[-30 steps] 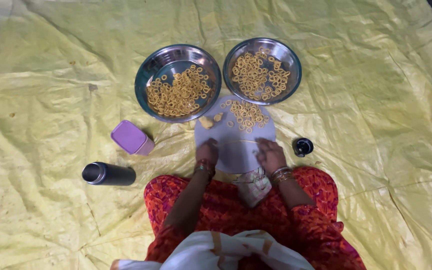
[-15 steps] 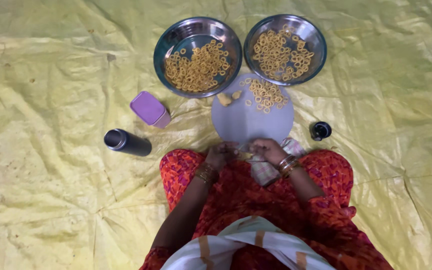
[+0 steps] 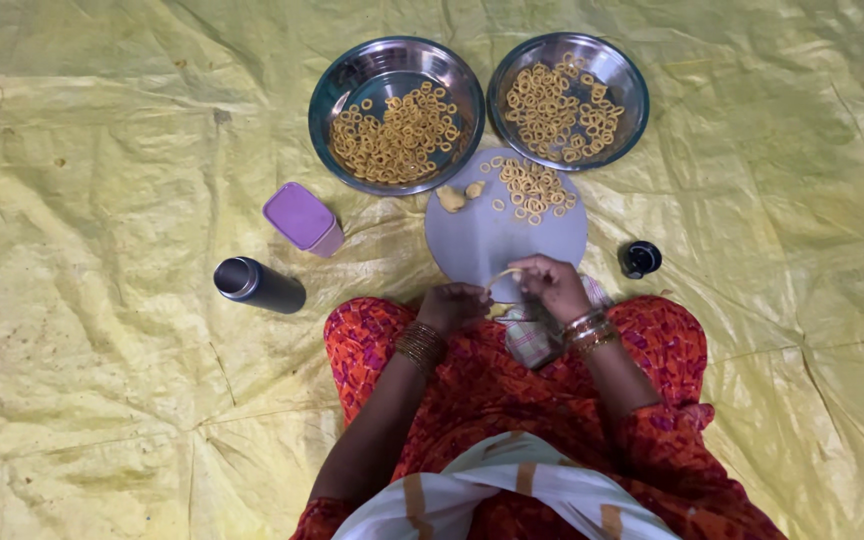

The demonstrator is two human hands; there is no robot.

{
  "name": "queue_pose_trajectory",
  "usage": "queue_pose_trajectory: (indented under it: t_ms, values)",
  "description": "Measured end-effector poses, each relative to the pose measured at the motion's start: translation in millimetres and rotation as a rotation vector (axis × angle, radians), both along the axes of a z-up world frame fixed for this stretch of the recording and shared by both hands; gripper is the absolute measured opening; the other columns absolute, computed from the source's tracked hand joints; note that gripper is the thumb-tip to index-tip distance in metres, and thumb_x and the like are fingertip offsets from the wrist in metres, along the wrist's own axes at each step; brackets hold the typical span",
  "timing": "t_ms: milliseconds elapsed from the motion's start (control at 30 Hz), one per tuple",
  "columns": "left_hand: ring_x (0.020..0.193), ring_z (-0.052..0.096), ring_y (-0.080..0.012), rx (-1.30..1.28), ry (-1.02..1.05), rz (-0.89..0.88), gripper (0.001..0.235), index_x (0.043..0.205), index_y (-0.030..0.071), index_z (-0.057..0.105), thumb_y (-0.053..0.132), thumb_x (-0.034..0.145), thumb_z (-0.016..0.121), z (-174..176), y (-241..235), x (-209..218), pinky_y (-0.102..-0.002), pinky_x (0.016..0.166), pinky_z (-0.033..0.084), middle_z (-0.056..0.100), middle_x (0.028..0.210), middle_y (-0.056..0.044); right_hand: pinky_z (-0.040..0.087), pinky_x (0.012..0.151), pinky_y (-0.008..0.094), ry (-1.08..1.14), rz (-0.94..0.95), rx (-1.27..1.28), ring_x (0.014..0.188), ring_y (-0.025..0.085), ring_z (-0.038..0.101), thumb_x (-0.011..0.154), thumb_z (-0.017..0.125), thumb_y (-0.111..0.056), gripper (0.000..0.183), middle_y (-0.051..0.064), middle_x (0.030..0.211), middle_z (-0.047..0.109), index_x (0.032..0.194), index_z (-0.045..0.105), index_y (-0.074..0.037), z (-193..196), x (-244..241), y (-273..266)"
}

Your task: The person sits on a yellow tarp and rolls small pieces of dough into thin ropes on a grey board. They then join the ends to form rings and place them into metal bowls. The process is repeated continuously.

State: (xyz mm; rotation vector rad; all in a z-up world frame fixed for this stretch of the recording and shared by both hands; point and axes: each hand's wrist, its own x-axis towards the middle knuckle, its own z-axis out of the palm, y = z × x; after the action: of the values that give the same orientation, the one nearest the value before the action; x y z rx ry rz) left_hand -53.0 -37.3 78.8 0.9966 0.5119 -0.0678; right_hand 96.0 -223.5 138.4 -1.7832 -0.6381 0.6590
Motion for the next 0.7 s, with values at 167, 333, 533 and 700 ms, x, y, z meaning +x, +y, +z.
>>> queue_pose_trajectory:
  t_ms: [167,333,533,700]
  values:
    - [0.077,0.072,-0.0144,-0.084,0.011,0.156,0.031,0.116,0.01,0.071,0.001,0.086,0.069,16.5,5.6,0.6,-0.027,0.069,0.06,0.077,0.094,-0.009,0.056,0.069,0.023,0.065,-0.087,0.04,0.073,0.006,0.069,0.093,0.073,-0.014,0.021,-0.001,0.086,0.078,0.113,0.076,-0.008,-14.4,-33.8,-3.2]
    - [0.076,0.066,-0.0118,0.056,-0.049,0.231,0.025,0.12,0.004,0.075,0.004,0.095,0.075,19.6,-9.7,2.0,-0.026,0.069,0.056,0.077,0.099,-0.007,0.052,0.069,0.023,-0.025,-0.167,-0.003,0.073,0.005,0.062,0.094,0.074,-0.015,0.018,0.0,0.085,0.076,0.109,0.078,-0.005,-7.4,-58.4,-3.8]
    - [0.087,0.07,-0.0064,0.193,-0.14,0.226,0.026,0.122,0.005,0.075,0.005,0.097,0.068,9.9,-22.9,-1.9,-0.023,0.074,0.056,0.08,0.105,-0.004,0.051,0.068,0.021,-0.009,-0.103,0.054,0.074,0.004,0.061,0.095,0.07,-0.013,0.021,-0.002,0.091,0.077,0.112,0.076,-0.003,-11.0,-58.9,-1.7]
    - [0.094,0.07,-0.0071,0.324,-0.318,0.235,0.029,0.125,0.004,0.073,-0.002,0.097,0.067,20.7,-26.4,0.5,-0.024,0.082,0.057,0.078,0.107,-0.005,0.052,0.066,0.021,0.354,-0.093,0.161,0.076,0.003,0.065,0.097,0.066,-0.017,0.022,-0.003,0.092,0.076,0.112,0.074,-0.003,-17.7,-57.2,-4.1]
